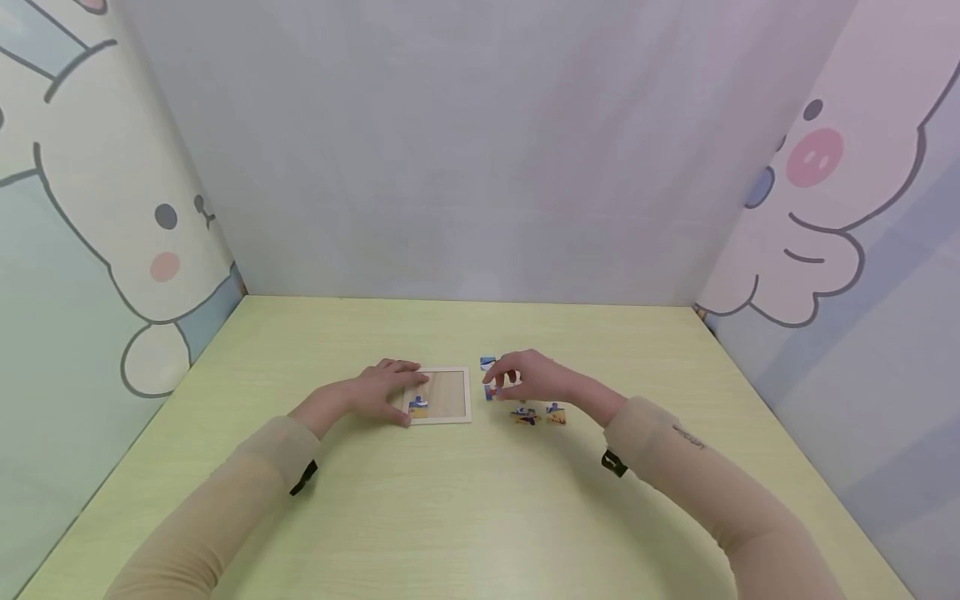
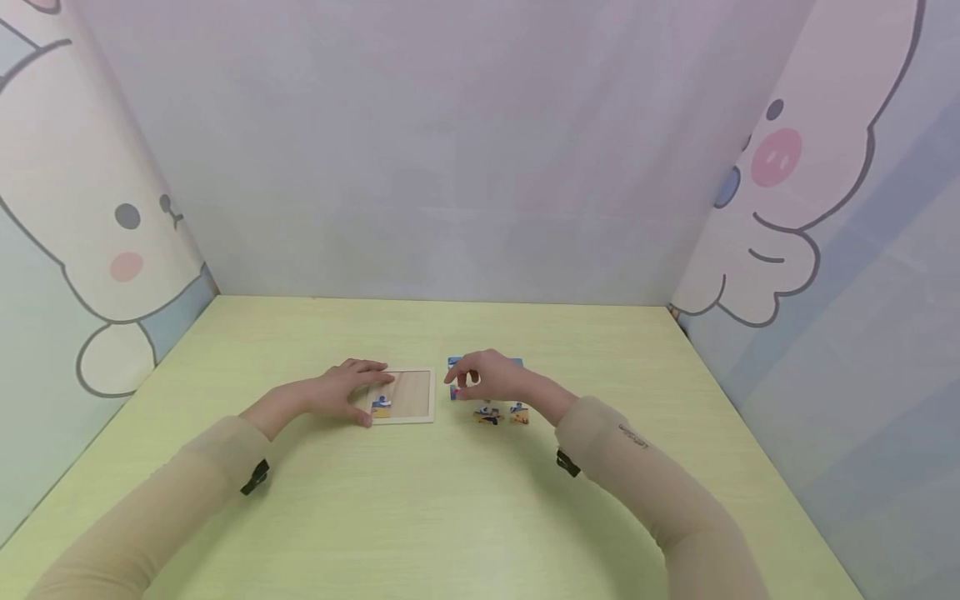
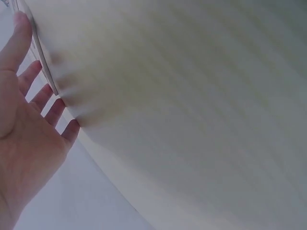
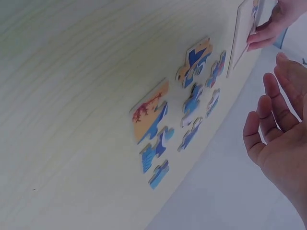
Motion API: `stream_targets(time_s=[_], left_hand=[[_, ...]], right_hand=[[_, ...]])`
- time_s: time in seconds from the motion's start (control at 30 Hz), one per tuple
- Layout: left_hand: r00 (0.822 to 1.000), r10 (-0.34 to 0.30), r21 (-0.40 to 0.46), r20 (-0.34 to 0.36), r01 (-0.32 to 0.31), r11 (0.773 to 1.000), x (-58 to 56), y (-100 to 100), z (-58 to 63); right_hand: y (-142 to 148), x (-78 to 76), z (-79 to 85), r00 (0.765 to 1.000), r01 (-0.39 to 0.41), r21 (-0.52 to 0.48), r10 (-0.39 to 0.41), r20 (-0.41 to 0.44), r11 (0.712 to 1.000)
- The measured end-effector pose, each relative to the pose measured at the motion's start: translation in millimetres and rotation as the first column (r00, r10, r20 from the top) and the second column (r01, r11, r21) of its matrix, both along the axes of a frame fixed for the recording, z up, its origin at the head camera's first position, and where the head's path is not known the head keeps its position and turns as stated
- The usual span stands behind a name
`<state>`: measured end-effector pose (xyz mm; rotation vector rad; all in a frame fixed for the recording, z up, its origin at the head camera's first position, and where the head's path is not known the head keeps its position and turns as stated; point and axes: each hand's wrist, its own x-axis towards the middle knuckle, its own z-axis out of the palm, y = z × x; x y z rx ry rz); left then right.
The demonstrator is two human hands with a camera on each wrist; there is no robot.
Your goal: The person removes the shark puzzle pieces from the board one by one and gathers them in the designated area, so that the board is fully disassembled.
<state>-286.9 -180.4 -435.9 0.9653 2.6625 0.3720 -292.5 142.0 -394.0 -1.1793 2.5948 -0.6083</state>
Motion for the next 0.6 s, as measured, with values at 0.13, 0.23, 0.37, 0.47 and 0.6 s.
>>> stream_targets(time_s=[0.13, 0.23, 0.37, 0.47, 0.6], left_hand=[[1.0, 0.007, 0.003, 0.005, -0.007, 1.0, 0.0, -0.6, -0.1], [1.0, 0.012, 0.007, -0.003, -0.012, 1.0, -0.5, -0.7, -1.2], [0.999, 0.047, 0.011, 0.001, -0.047, 0.999, -0.3, -1.3, -2.3], [0.996, 0.086, 0.01, 0.017, -0.086, 0.996, 1.1, -1.4, -1.5], [0.994, 0.106, 0.006, 0.02, -0.106, 0.994, 2.5, -1.8, -0.4]], right_hand=[[-10.9, -0.8, -0.7, 1.0, -0.011, -0.022, 0.011, -0.001, 1.0], [-18.9, -0.5, -1.9, 1.0, -0.008, -0.047, 0.008, 0.002, 0.999], [-30.1, -0.1, -5.5, 0.999, 0.028, -0.068, -0.026, 0.034, 0.997], [-38.7, 0.5, -8.8, 0.997, 0.056, -0.078, -0.051, 0.057, 0.995], [-50.4, 2.0, -14.2, 0.99, 0.102, -0.081, -0.093, 0.105, 0.991]])
